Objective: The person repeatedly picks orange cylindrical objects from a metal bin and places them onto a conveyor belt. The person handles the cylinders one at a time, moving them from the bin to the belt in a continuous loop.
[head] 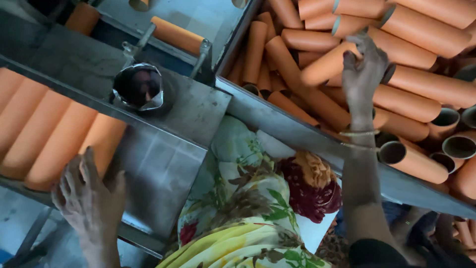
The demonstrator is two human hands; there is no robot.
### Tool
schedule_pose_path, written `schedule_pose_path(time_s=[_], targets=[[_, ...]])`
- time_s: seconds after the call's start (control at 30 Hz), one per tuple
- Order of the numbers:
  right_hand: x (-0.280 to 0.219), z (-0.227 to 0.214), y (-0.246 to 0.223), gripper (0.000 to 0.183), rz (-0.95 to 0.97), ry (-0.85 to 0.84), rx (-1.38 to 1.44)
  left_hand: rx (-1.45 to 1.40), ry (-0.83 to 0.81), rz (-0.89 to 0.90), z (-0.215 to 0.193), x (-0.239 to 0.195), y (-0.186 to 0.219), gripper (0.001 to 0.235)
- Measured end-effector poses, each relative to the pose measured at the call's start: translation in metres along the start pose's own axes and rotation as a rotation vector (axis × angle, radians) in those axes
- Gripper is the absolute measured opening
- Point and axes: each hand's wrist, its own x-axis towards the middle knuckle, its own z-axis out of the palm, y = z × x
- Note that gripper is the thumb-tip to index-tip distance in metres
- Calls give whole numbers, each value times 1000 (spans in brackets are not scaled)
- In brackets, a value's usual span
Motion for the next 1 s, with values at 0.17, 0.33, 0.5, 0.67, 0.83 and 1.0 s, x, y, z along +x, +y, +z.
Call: schedule_pose_path(time_s=[0.17, 0.33, 0.5, 0.67, 0.83, 1.0], targets=[[-20, -46, -107, 14, -186, 50, 81, -458, 74, 187, -43, 6, 46, 87], [-55, -50, -201, 18, -455, -234, 786, -639, 199, 504, -60, 6, 100, 100], [-80, -46, -220, 23, -355, -486, 896, -853, -26, 535, -54, 2, 105, 98], [-90, -64, -125, 35, 147, -253, 367, -330, 22, 257, -42, -1, 57, 101], [-122, -101, 6, 45, 271, 72, -47, 10, 10, 99, -11, -4, -1, 87], [-180, -137, 94, 55, 553, 184, -16, 205, 20, 70, 41, -11, -33, 79]])
